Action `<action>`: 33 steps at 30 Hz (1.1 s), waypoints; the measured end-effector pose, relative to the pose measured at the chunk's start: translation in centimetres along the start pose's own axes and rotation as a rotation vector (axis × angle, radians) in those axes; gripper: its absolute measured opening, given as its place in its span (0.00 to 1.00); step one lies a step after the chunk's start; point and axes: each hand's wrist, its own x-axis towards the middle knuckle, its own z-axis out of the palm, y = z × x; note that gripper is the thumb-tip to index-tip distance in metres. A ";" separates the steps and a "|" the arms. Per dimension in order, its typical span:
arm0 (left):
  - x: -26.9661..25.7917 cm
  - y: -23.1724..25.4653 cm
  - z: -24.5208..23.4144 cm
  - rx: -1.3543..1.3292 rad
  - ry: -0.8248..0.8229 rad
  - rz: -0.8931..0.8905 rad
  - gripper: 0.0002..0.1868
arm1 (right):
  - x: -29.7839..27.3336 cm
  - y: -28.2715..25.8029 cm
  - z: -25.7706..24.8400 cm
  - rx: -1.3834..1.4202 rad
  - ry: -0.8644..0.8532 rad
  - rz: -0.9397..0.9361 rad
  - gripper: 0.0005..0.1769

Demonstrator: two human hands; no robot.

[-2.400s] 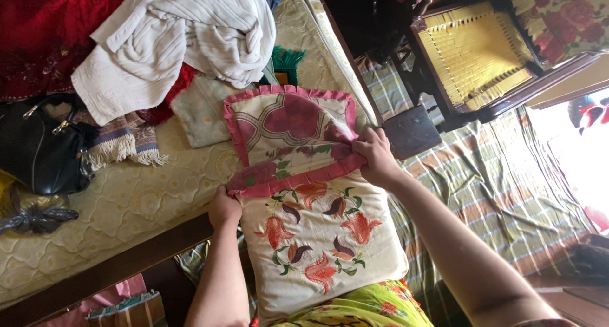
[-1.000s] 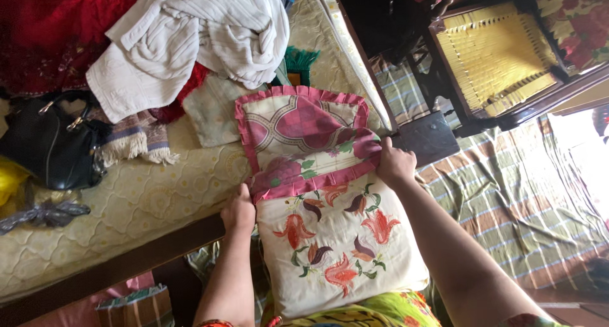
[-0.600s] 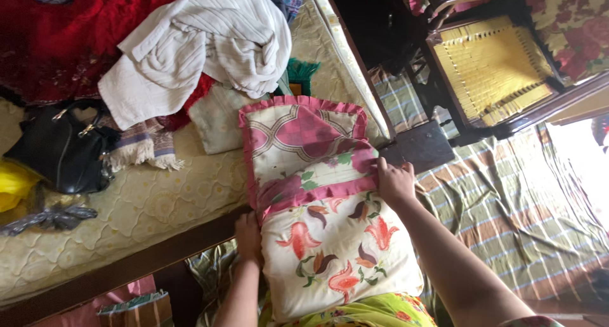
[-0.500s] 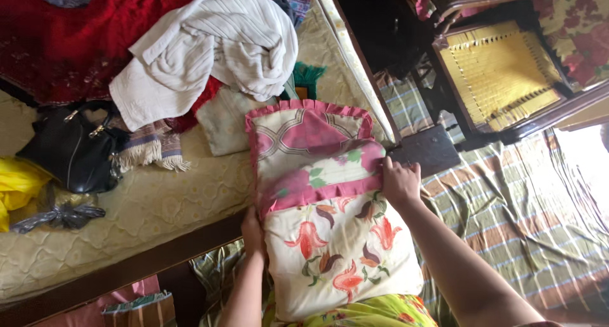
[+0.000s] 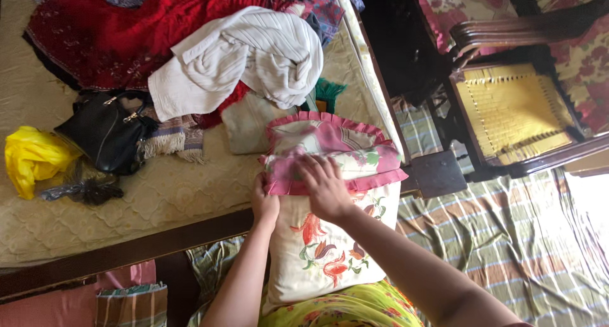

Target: The person folds a floral pillowcase on a bed, smoothing and aligning the fabric by hand. The person then places the folded pillowcase onto a nearby chair.

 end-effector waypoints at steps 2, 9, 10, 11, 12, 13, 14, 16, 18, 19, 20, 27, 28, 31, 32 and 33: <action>1.0 -0.5 0.2 0.099 -0.004 -0.007 0.11 | 1.8 -0.7 -1.4 0.115 0.032 0.001 0.37; 5.0 -3.8 0.6 0.245 -0.074 -0.117 0.10 | 3.7 -1.8 -3.4 0.161 -0.059 -0.025 0.40; 5.2 -3.7 0.8 0.128 -0.099 -0.136 0.11 | 3.6 -1.7 -3.2 0.159 -0.039 -0.024 0.38; 5.3 -3.6 0.9 0.012 -0.125 -0.154 0.12 | 3.6 -1.7 -3.0 0.156 -0.018 -0.022 0.35; 5.1 -3.5 0.9 -0.101 -0.151 -0.177 0.14 | 3.3 -1.7 -2.6 0.157 -0.003 -0.019 0.32; 5.2 -3.4 1.2 -0.129 -0.152 -0.238 0.14 | 3.3 -1.6 -2.1 0.140 -0.003 -0.014 0.31; 5.3 -3.2 1.3 -0.155 -0.154 -0.298 0.14 | 3.2 -1.5 -1.6 0.124 -0.001 -0.008 0.30; 5.2 -2.9 1.7 -0.136 -0.126 -0.251 0.15 | 3.1 -1.0 -0.6 0.094 -0.019 0.003 0.28; 4.9 -2.6 2.0 -0.043 -0.066 -0.039 0.16 | 3.1 -0.5 0.1 0.066 -0.057 0.014 0.26; 4.6 -2.3 2.0 0.095 -0.066 -0.059 0.17 | 3.1 -0.1 0.4 0.052 -0.031 0.002 0.24; 4.2 -2.1 1.6 0.234 -0.066 -0.080 0.18 | 3.1 0.2 0.4 0.040 -0.005 -0.011 0.21; -1.0 -2.0 -0.4 0.416 -0.150 0.054 0.14 | 1.6 0.0 1.1 0.009 0.077 -0.076 0.16; -1.3 -2.1 -0.8 0.512 -0.168 -0.014 0.13 | 0.9 0.0 1.8 0.040 0.014 -0.076 0.13; -1.8 -2.0 -1.6 0.727 -0.218 -0.175 0.13 | -2.8 0.0 4.9 0.170 -0.154 -0.089 0.07; -2.2 -1.8 -2.1 0.752 -0.233 -0.200 0.14 | -4.4 -0.2 5.8 0.236 -0.194 -0.100 0.07; -2.5 -1.6 -2.3 0.776 -0.249 -0.225 0.17 | -5.8 -0.4 6.6 0.303 -0.234 -0.112 0.07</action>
